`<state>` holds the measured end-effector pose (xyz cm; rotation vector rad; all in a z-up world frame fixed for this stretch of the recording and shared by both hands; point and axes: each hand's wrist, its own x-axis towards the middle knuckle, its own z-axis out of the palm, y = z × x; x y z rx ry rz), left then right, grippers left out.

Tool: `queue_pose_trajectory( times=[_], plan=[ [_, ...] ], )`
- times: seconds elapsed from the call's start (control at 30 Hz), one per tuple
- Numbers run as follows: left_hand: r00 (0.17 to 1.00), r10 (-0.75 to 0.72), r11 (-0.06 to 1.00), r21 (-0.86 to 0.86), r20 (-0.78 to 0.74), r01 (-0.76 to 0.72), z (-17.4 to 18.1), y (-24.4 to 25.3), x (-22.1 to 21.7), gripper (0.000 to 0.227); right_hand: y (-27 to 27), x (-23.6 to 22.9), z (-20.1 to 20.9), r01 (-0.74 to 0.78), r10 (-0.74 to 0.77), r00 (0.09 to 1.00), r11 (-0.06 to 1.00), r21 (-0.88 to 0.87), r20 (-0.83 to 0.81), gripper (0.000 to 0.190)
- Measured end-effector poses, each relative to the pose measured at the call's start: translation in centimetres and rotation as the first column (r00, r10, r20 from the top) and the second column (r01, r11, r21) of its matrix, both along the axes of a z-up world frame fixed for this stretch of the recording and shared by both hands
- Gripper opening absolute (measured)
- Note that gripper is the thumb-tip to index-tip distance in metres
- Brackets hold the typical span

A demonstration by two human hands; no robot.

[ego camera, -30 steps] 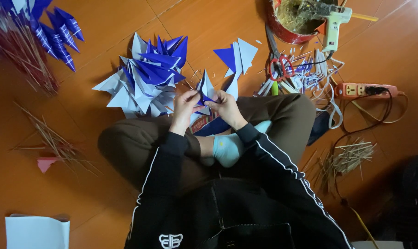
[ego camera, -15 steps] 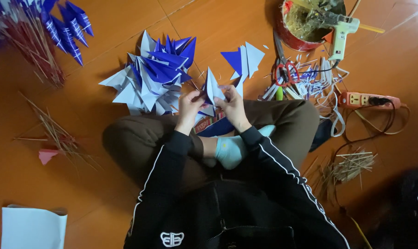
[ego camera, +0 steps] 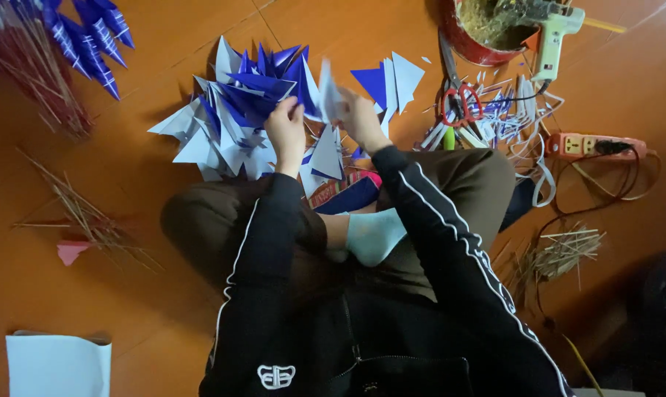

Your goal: Assembling decorative paper arrows by folding paper triangles and attaching them to wooden sticks using glue.

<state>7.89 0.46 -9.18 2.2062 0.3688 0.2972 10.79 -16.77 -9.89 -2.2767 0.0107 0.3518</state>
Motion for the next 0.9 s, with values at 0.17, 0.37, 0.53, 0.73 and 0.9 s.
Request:
queue_pose_trajectory(
  times=[0.17,0.37,0.53,0.73,0.9],
  plan=[
    [0.980,-0.020,1.000,0.022,0.200,0.016,1.3,0.0,-1.3,0.013,-3.3,3.2,-2.5,-0.157,0.156,0.988,0.973,-0.171,-0.018,0.037],
    [0.988,-0.084,0.993,-0.072,0.133,0.095,3.6,-1.7,-2.9,0.009,-6.3,-2.7,-1.3,-0.332,0.294,0.942,0.774,-0.540,-0.159,0.027],
    [0.948,-0.299,0.949,-0.065,0.111,0.307,2.4,-2.5,-5.0,0.008,-7.9,-3.3,-4.3,-0.243,0.253,0.966,0.824,-0.512,-0.051,0.039],
    [0.755,-0.653,0.745,-0.135,0.048,0.653,5.2,-4.7,-8.1,0.058,-5.1,-6.5,9.5,0.200,-0.153,0.967,0.952,0.232,-0.205,0.036],
    [0.864,-0.456,0.877,-0.057,0.213,0.477,6.8,-5.6,-9.8,0.015,-4.1,-8.9,14.0,0.460,-0.299,0.888,0.573,0.678,-0.350,0.025]
  ],
)
